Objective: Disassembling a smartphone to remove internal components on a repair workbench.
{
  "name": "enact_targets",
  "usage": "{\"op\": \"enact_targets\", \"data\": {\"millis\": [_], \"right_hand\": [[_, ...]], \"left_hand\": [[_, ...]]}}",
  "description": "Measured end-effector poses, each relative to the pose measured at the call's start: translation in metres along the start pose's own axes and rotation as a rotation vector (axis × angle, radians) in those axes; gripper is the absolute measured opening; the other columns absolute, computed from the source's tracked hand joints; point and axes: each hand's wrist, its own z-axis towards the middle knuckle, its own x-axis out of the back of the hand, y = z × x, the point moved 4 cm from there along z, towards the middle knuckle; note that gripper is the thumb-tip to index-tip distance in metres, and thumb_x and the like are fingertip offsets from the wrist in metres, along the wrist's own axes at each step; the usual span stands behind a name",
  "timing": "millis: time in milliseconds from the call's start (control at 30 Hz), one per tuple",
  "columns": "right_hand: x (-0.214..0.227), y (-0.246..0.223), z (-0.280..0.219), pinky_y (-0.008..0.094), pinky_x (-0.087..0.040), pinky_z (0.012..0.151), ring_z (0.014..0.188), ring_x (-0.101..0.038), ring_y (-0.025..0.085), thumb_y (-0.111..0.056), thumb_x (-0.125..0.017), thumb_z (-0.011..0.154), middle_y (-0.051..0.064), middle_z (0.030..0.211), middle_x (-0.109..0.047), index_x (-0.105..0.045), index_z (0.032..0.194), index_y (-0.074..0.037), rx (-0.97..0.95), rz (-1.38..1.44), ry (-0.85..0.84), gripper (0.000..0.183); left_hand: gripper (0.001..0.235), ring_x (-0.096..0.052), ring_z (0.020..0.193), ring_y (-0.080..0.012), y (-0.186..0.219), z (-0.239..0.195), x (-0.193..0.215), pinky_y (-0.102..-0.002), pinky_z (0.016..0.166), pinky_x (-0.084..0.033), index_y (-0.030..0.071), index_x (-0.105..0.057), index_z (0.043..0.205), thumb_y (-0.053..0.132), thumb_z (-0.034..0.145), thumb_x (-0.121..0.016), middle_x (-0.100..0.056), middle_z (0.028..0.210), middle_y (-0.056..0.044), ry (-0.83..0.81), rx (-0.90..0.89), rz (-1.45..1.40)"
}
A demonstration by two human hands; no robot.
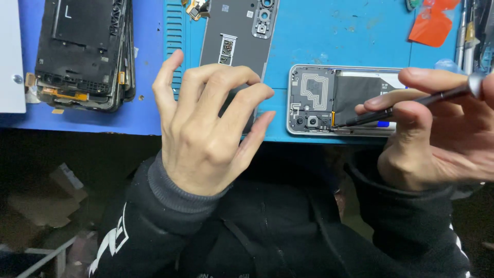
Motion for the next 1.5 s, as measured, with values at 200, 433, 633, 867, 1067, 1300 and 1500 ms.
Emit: {"op": "enact_targets", "data": {"millis": [200, 433, 633, 867, 1067, 1300, 1500], "right_hand": [[-0.005, -0.006, -0.004, 0.046, -0.063, 0.089, 0.092, -0.072, 0.035, -0.012, -0.063, 0.127, 0.023, 0.124, -0.063, -0.036, 0.151, -0.011, 0.004, -0.019, 0.003, 0.037], [-0.005, -0.002, -0.004, 0.045, -0.063, 0.092, 0.096, -0.072, 0.035, -0.013, -0.064, 0.126, 0.025, 0.125, -0.063, -0.031, 0.153, -0.012, 0.023, -0.03, 0.0, 0.043], [-0.019, -0.019, 0.021, 0.046, -0.061, 0.104, 0.112, -0.072, 0.038, -0.012, -0.064, 0.121, 0.03, 0.13, -0.066, -0.036, 0.149, -0.009, 0.156, -0.031, -0.057, 0.039], [-0.029, -0.045, 0.05, 0.049, -0.066, 0.102, 0.088, -0.072, 0.018, -0.001, -0.082, 0.089, 0.011, 0.098, -0.068, -0.059, 0.119, -0.009, 0.242, 0.04, -0.073, 0.039], [-0.035, -0.06, 0.057, 0.049, -0.068, 0.096, 0.085, -0.074, 0.017, 0.013, -0.073, 0.087, 0.012, 0.092, -0.071, -0.061, 0.11, -0.003, 0.168, 0.04, -0.083, 0.03], [-0.039, -0.058, 0.052, 0.044, -0.063, 0.097, 0.097, -0.073, 0.029, 0.015, -0.066, 0.08, 0.023, 0.103, -0.07, -0.055, 0.11, -0.001, 0.112, 0.105, -0.011, 0.036], [-0.029, -0.038, 0.031, 0.037, -0.067, 0.087, 0.091, -0.076, 0.023, 0.017, -0.079, 0.081, 0.016, 0.1, -0.073, -0.063, 0.112, -0.001, 0.084, 0.035, 0.049, 0.039]], "left_hand": [[0.027, -0.058, 0.118, -0.0261, 0.004, 0.002, -0.002, -0.064, 0.117, -0.027, 0.009, -0.069, 0.115, 0.014, 0.093, -0.084, -0.063, 0.118, -0.003, -0.001, -0.023, -0.031], [0.029, -0.059, 0.119, -0.027, 0.014, 0.005, -0.008, -0.062, 0.118, -0.029, 0.009, -0.069, 0.118, 0.014, 0.093, -0.083, -0.064, 0.118, -0.003, -0.015, -0.055, -0.084], [0.035, -0.062, 0.126, -0.0276, 0.031, 0.009, -0.013, -0.055, 0.121, -0.036, 0.008, -0.066, 0.13, 0.011, 0.098, -0.079, -0.067, 0.128, -0.004, 0.006, -0.108, -0.176], [0.039, -0.068, 0.128, -0.0332, 0.04, 0.008, -0.042, -0.041, 0.113, -0.055, -0.005, -0.055, 0.139, 0.006, 0.104, -0.069, -0.065, 0.134, -0.019, 0.005, -0.174, -0.578], [0.026, -0.081, 0.102, -0.0256, 0.029, 0.018, -0.052, -0.03, 0.087, -0.065, 0.003, -0.07, 0.124, 0.003, 0.097, -0.07, -0.078, 0.109, -0.014, -0.089, 0.083, -0.947], [0.028, -0.081, 0.09, -0.0249, 0.033, 0.032, -0.041, -0.031, 0.078, -0.063, 0.005, -0.074, 0.108, 0.012, 0.083, -0.084, -0.078, 0.099, -0.012, -0.028, 0.123, -0.843], [0.04, -0.075, 0.114, -0.0333, 0.034, 0.015, -0.049, -0.039, 0.108, -0.06, 0.0, -0.064, 0.132, 0.003, 0.094, -0.074, -0.073, 0.124, -0.018, 0.011, -0.049, -0.746]]}}
